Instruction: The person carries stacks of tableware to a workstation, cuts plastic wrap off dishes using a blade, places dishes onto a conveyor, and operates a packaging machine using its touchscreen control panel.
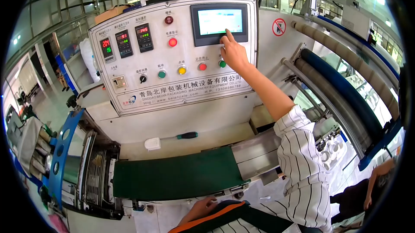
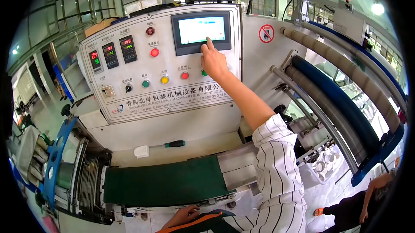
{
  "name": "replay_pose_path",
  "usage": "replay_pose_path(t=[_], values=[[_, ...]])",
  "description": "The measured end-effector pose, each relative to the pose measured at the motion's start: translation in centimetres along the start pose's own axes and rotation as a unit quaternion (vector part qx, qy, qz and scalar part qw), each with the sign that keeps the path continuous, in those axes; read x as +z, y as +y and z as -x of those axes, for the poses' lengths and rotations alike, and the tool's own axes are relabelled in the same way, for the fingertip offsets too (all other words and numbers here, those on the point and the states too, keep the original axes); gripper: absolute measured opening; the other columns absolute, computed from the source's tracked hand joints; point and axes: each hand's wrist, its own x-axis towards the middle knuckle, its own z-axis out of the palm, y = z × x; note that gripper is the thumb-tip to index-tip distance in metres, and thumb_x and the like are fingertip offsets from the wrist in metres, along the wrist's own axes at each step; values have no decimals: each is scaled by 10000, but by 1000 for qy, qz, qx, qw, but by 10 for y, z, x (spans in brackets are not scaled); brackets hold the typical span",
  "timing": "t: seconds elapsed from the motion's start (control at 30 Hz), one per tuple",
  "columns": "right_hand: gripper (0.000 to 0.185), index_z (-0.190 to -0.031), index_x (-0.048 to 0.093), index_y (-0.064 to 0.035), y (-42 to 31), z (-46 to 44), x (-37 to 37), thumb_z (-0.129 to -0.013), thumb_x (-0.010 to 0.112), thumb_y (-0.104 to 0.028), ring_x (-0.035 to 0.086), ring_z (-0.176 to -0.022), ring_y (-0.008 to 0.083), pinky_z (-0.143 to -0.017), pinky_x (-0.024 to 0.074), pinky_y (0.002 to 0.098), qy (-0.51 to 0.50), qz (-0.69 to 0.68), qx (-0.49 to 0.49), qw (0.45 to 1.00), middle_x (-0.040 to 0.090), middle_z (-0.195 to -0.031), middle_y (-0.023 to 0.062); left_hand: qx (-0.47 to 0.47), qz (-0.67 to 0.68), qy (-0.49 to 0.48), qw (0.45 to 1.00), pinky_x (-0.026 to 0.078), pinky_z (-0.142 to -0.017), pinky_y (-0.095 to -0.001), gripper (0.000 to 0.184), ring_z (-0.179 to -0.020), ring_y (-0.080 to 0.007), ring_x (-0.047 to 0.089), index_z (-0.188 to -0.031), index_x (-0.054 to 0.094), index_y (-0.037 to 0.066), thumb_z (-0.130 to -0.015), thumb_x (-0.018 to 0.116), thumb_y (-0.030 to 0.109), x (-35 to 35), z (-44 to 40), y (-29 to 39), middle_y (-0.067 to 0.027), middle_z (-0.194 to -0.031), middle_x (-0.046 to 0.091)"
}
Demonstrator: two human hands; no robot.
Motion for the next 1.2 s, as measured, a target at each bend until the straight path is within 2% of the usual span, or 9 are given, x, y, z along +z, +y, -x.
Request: replay_pose_path(t=[0.1, 0.2, 0.3, 0.43, 0.53, 0.63, 0.73, 0.9, 1.2], values=[[138, -876, 490, -59, 0, -4, 3, -744, 523, -78, 609, -717, 319, -581, 497, 377, 11, 1, -8, 1000, 386, -1305, 195, 1, -3, 4, 1000, 476, -740, -330, 366, -836, -271, 621, -1090, 534, 78, -829, 560, 334, -1, 2, 4, -140, -915, 640], [127, -865, 485, -55, -1, -6, 2, -746, 519, -82, 607, -710, 325, -579, 497, 377, -41, 22, 28, 999, 388, -1306, 192, -7, 3, 9, 1000, 476, -736, -329, 367, -828, -271, 622, -1090, 534, 76, -831, 557, 335, 0, 2, 3, -144, -911, 639], [127, -867, 491, -52, 2, -6, 3, -747, 516, -84, 606, -704, 328, -581, 497, 378, -40, 20, 16, 999, 390, -1310, 176, -8, 1, 12, 1000, 476, -734, -327, 367, -823, -269, 623, -1091, 533, 76, -833, 555, 336, 2, 3, 2, -145, -909, 640], [124, -868, 503, -59, 5, -4, 3, -748, 516, -86, 610, -720, 320, -590, 499, 379, 4, 1, 1, 1000, 395, -1316, 148, -11, -4, 7, 1000, 476, -733, -326, 367, -819, -265, 623, -1091, 534, 82, -831, 555, 341, 3, 1, 2, -138, -903, 642], [125, -837, 472, -30, 3, -3, 1, -726, 521, -58, 606, -745, 326, -603, 490, 404, -6, 0, -1, 1000, 403, -1293, 193, -7, -3, 7, 1000, 474, -736, -327, 365, -822, -266, 621, -1090, 534, 85, -830, 555, 341, 2, 1, 3, -135, -902, 642], [121, -835, 480, -24, 1, -5, -4, -726, 523, -57, 601, -786, 318, -617, 489, 404, -47, 7, 21, 999, 393, -1301, 188, -12, -2, 2, 1000, 471, -741, -328, 363, -830, -267, 619, -1090, 533, 85, -831, 552, 338, 1, 3, 5, -134, -907, 641], [123, -867, 517, -53, 7, -7, -4, -747, 515, -84, 605, -754, 318, -615, 499, 379, -26, 14, -3, 1000, 413, -1302, 141, -18, -11, -1, 1000, 469, -743, -327, 366, -836, -267, 617, -1093, 531, 81, -832, 551, 337, 2, 4, 7, -135, -915, 640], [138, -880, 522, -67, 9, 2, -9, -754, 556, -109, 605, -743, 310, -623, 497, 372, 33, -18, -6, 999, 433, -1282, 139, -19, -23, -3, 1000, 466, -745, -329, 370, -844, -274, 615, -1096, 528, 73, -836, 546, 336, 3, 6, 7, -138, -929, 638], [145, -893, 513, -72, 17, 1, -11, -755, 546, -104, 609, -745, 304, -624, 496, 370, 13, 0, 30, 999, 418, -1294, 139, -36, -25, -3, 999, 464, -748, -323, 373, -848, -272, 616, -1104, 527, 76, -843, 539, 343, 1, 9, 9, -138, -933, 637]])
